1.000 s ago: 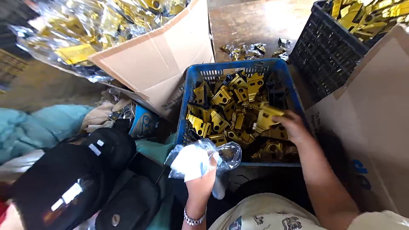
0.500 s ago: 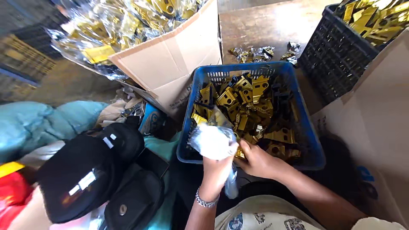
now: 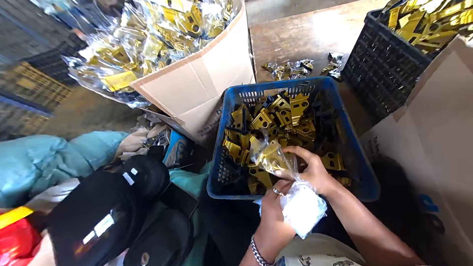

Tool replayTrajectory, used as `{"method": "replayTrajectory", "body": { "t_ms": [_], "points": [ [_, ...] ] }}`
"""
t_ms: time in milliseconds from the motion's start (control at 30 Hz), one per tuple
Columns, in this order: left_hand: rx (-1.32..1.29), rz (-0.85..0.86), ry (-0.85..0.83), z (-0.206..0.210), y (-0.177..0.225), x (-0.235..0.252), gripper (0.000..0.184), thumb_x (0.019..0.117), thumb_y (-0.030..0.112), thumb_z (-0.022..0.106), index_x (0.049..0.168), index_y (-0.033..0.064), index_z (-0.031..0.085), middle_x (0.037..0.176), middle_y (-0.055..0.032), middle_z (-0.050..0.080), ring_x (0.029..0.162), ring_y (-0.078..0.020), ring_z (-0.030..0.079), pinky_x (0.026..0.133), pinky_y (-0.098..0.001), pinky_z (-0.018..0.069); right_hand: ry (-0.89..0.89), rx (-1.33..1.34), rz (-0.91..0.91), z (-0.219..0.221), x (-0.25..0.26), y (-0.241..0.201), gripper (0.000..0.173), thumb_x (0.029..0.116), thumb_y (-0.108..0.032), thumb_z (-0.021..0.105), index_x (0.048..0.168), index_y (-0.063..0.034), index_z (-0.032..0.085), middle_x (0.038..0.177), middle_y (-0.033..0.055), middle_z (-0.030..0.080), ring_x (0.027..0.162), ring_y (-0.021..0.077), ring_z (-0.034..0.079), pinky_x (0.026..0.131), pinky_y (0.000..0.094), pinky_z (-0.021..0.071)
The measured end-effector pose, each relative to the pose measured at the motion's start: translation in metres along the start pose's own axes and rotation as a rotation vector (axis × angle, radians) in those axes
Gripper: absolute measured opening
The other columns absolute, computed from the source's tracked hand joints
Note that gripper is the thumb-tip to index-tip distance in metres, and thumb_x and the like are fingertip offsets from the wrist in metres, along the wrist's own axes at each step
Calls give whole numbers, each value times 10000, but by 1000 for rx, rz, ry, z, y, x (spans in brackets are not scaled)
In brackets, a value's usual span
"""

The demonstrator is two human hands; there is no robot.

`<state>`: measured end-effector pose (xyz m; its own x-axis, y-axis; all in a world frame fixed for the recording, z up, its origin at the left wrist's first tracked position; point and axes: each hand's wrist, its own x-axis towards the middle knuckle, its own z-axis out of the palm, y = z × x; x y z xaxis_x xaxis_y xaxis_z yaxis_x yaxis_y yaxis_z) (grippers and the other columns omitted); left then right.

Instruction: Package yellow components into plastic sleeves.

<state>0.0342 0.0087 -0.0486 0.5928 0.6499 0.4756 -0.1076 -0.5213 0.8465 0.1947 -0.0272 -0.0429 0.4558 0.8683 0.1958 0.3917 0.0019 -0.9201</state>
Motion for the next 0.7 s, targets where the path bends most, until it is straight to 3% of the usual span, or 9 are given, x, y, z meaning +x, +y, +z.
{"method": "replayTrajectory", "body": {
  "t_ms": [100, 200, 300, 367, 433, 500, 533, 600, 700],
  "points": [
    [-54, -105, 102, -11, -10, -5, 289, 870, 93, 754, 1052, -112, 661, 974, -65, 740, 954, -19, 692, 898, -216, 574, -373, -72, 171, -30, 0, -6, 618, 780, -261, 852, 1298, 14, 656, 1257, 222, 661, 1164, 283, 640, 1012, 448, 515],
    [-334, -354, 227, -38, -7, 0, 275, 904, -30, 608, 1173, -71, 565, 991, 0, 729, 824, -62, 709, 784, -262, 615, -610, -136, 178, -69, 16, -15, 426, 756, -171, 892, 1102, 21, 732, 1101, 181, 701, 1009, 254, 668, 895, 440, 549],
    [-407, -517, 291, -55, 9, 6, 255, 943, -52, 495, 1191, -22, 540, 963, -1, 763, 802, -127, 753, 768, -314, 647, -125, -243, 18, -99, 42, -30, 324, 803, -102, 831, 1081, 26, 724, 1075, 198, 698, 982, 267, 672, 879, 446, 556],
    [-234, -451, 296, -52, 9, 4, 267, 855, -65, 655, 1116, -53, 597, 900, 26, 763, 810, -61, 743, 775, -264, 641, 186, -247, -25, -98, 67, -34, 584, 816, -60, 848, 1332, 25, 587, 1340, 287, 550, 1121, 365, 655, 898, 474, 601],
    [-104, -412, 302, -40, 7, 4, 436, 726, -14, 801, 1101, -112, 601, 909, 24, 738, 848, 21, 706, 804, -198, 609, 59, -145, 4, -83, 67, -43, 832, 816, -162, 864, 1513, -39, 426, 1540, 279, 370, 1242, 388, 601, 910, 482, 611],
    [-83, -366, 298, -29, 3, 6, 545, 677, -5, 847, 1123, -149, 570, 939, 6, 719, 891, 58, 674, 839, -158, 577, -295, -43, -47, -48, 42, -46, 729, 852, -294, 817, 1432, 32, 520, 1450, 293, 490, 1218, 349, 622, 937, 452, 592],
    [-94, -309, 294, -25, -2, 6, 549, 663, -2, 852, 1113, -145, 571, 950, 15, 719, 912, 67, 668, 857, -152, 571, -450, -4, -112, -31, 29, -42, 583, 882, -259, 791, 1314, 87, 608, 1306, 297, 594, 1131, 328, 652, 917, 438, 581],
    [-99, -232, 274, -21, -7, 5, 527, 668, -11, 844, 1104, -140, 577, 971, 17, 723, 935, 63, 669, 880, -155, 566, -523, 68, -141, -11, 15, -32, 239, 954, -96, 671, 1085, 102, 703, 1033, 210, 697, 893, 185, 684, 818, 310, 574],
    [-125, -247, 184, -22, -4, 1, 575, 658, 8, 877, 1130, -129, 579, 1008, -4, 733, 965, 21, 688, 909, -186, 575, -514, 115, 73, -16, 9, -28, 191, 1006, -95, 607, 1054, 77, 676, 918, 98, 673, 753, 27, 628, 733, 182, 541]
  ]
}}
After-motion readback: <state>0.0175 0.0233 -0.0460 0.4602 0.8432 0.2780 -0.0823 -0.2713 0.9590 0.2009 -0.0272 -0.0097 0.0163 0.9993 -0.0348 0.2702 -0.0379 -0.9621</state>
